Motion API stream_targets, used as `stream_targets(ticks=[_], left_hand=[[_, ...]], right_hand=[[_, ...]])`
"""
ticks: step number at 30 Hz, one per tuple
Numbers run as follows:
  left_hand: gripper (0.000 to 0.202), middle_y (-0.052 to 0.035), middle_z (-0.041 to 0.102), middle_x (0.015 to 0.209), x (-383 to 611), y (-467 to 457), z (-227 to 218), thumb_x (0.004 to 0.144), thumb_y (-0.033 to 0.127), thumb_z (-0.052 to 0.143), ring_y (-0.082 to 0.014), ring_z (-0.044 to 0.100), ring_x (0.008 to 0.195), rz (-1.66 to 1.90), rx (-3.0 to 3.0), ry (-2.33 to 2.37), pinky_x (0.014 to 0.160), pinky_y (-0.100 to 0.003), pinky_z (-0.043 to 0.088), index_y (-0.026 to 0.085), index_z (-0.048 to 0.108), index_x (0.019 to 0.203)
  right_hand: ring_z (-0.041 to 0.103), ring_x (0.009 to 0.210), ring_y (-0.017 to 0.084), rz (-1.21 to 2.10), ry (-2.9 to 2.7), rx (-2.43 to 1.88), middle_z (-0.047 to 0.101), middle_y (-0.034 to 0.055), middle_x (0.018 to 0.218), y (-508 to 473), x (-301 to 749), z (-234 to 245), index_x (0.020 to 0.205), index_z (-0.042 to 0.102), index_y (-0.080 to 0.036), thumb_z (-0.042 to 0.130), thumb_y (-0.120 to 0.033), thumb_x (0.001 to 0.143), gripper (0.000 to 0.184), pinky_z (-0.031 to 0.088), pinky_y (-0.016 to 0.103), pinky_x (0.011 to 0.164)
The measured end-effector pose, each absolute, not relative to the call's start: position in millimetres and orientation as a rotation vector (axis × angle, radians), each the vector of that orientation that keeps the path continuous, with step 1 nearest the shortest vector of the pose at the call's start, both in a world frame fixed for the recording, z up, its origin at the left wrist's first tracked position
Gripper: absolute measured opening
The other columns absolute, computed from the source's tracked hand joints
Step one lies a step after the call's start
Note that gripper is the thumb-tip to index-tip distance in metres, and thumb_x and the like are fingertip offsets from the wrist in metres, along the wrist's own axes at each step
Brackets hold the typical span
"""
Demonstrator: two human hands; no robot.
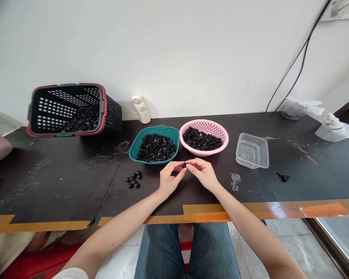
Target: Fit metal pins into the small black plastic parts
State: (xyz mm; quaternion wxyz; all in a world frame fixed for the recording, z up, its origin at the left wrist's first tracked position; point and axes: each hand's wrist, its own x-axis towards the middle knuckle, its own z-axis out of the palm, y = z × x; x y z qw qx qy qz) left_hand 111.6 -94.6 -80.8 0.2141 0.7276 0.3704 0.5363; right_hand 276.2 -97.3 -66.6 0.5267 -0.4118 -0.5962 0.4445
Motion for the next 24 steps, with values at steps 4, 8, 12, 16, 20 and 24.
stream_targets(ticks=[4, 8, 12, 16, 20, 24], left_hand=[[0.023, -0.0032, 0.066, 0.088, 111.5, -95.0, -80.3, 0.082, 0.026, 0.062, -0.0121, 0.063, 0.072, 1.494, 2.012, 1.030, 0.072, -0.027, 0.055, 0.020, 0.062, 0.105], [0.023, -0.0034, 0.066, 0.089, 111.5, -95.1, -79.8, 0.082, 0.026, 0.062, -0.0120, 0.063, 0.072, 1.499, 2.012, 1.032, 0.072, -0.027, 0.055, 0.020, 0.062, 0.105], [0.023, -0.0033, 0.066, 0.089, 111.2, -94.6, -80.7, 0.082, 0.025, 0.062, -0.0120, 0.063, 0.073, 1.482, 2.024, 1.034, 0.072, -0.027, 0.055, 0.020, 0.062, 0.105], [0.023, -0.0029, 0.066, 0.089, 111.2, -94.5, -81.2, 0.082, 0.024, 0.063, -0.0112, 0.062, 0.072, 1.494, 2.022, 1.024, 0.072, -0.026, 0.055, 0.020, 0.062, 0.105], [0.023, -0.0028, 0.066, 0.088, 111.3, -94.7, -80.5, 0.082, 0.024, 0.063, -0.0113, 0.063, 0.071, 1.493, 2.015, 1.009, 0.072, -0.027, 0.055, 0.020, 0.062, 0.105], [0.023, -0.0030, 0.066, 0.089, 111.5, -95.0, -79.9, 0.082, 0.025, 0.063, -0.0115, 0.062, 0.071, 1.485, 2.007, 1.015, 0.072, -0.027, 0.055, 0.020, 0.062, 0.105]], right_hand=[[0.064, 0.080, 0.019, 1.051, -1.429, -0.997, 0.068, 0.0039, 0.088, -96.8, 277.3, -66.2, 0.092, 0.071, -0.023, 0.068, -0.037, 0.078, 0.020, 0.052, 0.034, 0.076], [0.064, 0.080, 0.019, 1.056, -1.405, -1.012, 0.069, 0.0035, 0.087, -96.9, 277.7, -66.0, 0.090, 0.071, -0.023, 0.069, -0.038, 0.077, 0.020, 0.052, 0.034, 0.078], [0.064, 0.080, 0.019, 1.084, -1.413, -0.985, 0.069, 0.0029, 0.087, -97.2, 276.9, -66.4, 0.091, 0.071, -0.024, 0.068, -0.036, 0.077, 0.019, 0.052, 0.034, 0.077], [0.064, 0.082, 0.018, 1.094, -1.422, -0.967, 0.069, 0.0023, 0.088, -96.8, 277.2, -66.5, 0.091, 0.071, -0.024, 0.069, -0.034, 0.077, 0.017, 0.052, 0.033, 0.078], [0.065, 0.081, 0.019, 1.087, -1.400, -0.992, 0.070, 0.0035, 0.087, -96.8, 277.2, -65.6, 0.090, 0.071, -0.023, 0.069, -0.037, 0.076, 0.020, 0.052, 0.035, 0.078], [0.065, 0.082, 0.020, 1.100, -1.389, -1.004, 0.070, 0.0038, 0.088, -97.2, 276.5, -64.9, 0.091, 0.071, -0.023, 0.069, -0.038, 0.076, 0.022, 0.052, 0.036, 0.079]])
